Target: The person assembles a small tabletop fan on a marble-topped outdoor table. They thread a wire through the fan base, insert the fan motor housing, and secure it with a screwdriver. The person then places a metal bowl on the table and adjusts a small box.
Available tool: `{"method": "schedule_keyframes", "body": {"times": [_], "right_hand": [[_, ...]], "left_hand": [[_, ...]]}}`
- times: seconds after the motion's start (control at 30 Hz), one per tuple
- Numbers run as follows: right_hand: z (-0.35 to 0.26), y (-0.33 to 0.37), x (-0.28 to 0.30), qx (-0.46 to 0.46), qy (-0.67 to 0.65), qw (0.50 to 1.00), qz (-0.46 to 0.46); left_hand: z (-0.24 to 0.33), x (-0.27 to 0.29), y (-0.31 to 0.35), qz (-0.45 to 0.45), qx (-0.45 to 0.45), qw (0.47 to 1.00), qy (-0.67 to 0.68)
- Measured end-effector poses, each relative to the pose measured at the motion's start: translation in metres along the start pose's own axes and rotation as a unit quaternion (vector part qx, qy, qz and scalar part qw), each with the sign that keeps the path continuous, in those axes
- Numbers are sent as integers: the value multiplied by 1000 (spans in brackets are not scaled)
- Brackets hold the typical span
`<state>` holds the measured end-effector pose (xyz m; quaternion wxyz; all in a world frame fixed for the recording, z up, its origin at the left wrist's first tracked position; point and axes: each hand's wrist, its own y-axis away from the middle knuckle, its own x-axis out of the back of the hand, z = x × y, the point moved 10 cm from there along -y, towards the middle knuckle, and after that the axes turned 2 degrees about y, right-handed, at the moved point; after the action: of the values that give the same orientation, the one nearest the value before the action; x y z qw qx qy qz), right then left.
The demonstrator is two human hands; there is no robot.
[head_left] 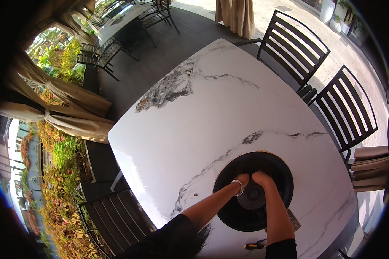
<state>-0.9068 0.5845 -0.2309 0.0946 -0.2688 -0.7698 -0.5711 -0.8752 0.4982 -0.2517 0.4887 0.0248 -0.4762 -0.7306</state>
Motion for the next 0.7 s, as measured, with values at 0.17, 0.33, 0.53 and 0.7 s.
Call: {"method": "schedule_keyframes", "body": {"times": [0.17,0.33,0.53,0.7], "right_hand": [[-15,25,23,27,-22,996,78],[-8,31,11,-28,-82,996,-19],[-12,31,22,4,-48,996,71],[-16,16,9,88,32,994,49]], "left_hand": [[12,12,10,26,-30,999,3],[6,10,9,24,-10,999,-40],[14,17,9,40,-58,991,-114],[20,20,12,20,-59,991,-120]]}}
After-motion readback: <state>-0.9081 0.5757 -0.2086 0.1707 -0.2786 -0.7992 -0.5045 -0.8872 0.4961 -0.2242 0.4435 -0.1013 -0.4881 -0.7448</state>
